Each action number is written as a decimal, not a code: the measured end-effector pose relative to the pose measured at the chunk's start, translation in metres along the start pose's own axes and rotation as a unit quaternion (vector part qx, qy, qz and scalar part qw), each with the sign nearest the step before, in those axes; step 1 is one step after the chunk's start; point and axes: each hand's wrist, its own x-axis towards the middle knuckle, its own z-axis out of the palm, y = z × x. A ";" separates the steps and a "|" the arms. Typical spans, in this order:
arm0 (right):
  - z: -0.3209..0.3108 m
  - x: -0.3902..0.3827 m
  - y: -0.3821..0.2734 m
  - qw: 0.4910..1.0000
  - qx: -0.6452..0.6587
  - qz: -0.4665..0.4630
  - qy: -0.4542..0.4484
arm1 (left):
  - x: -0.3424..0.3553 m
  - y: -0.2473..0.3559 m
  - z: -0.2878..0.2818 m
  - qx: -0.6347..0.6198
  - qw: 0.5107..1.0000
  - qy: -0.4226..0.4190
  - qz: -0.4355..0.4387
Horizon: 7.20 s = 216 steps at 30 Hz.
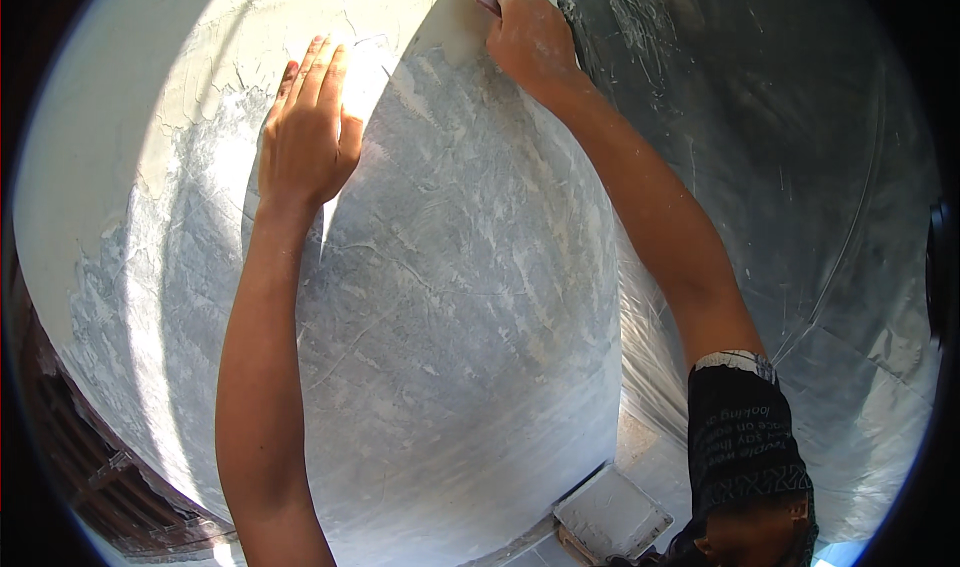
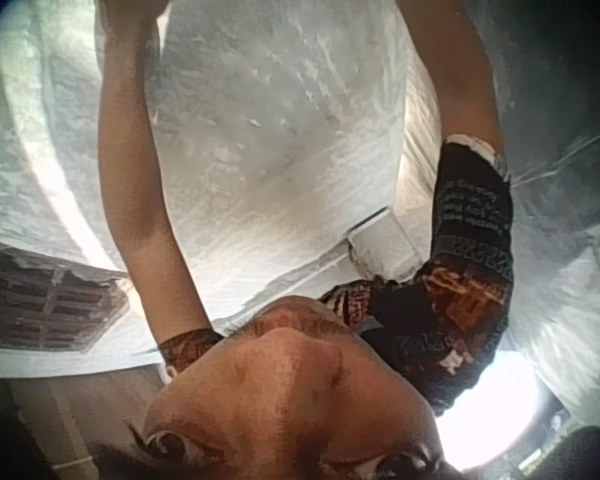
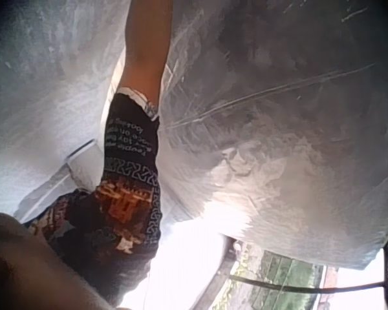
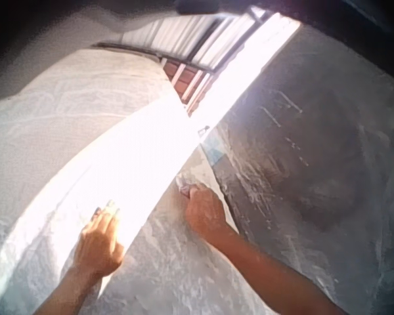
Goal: The person applies or scrapes plaster on an outdoor wall and around a window frame using a putty knife.
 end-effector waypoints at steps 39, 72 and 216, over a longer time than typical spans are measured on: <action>-0.256 -0.446 0.005 0.449 0.422 0.693 -0.375 | -0.314 0.387 -0.064 -0.342 0.829 -0.246 -0.368; -0.371 -0.906 -0.264 0.443 -0.014 0.502 -0.742 | -0.645 0.587 -0.185 -0.453 0.465 -0.551 -0.524; -0.382 -0.958 -0.118 0.096 0.309 0.809 -0.491 | -0.632 0.586 -0.225 -0.396 0.370 -0.525 -0.656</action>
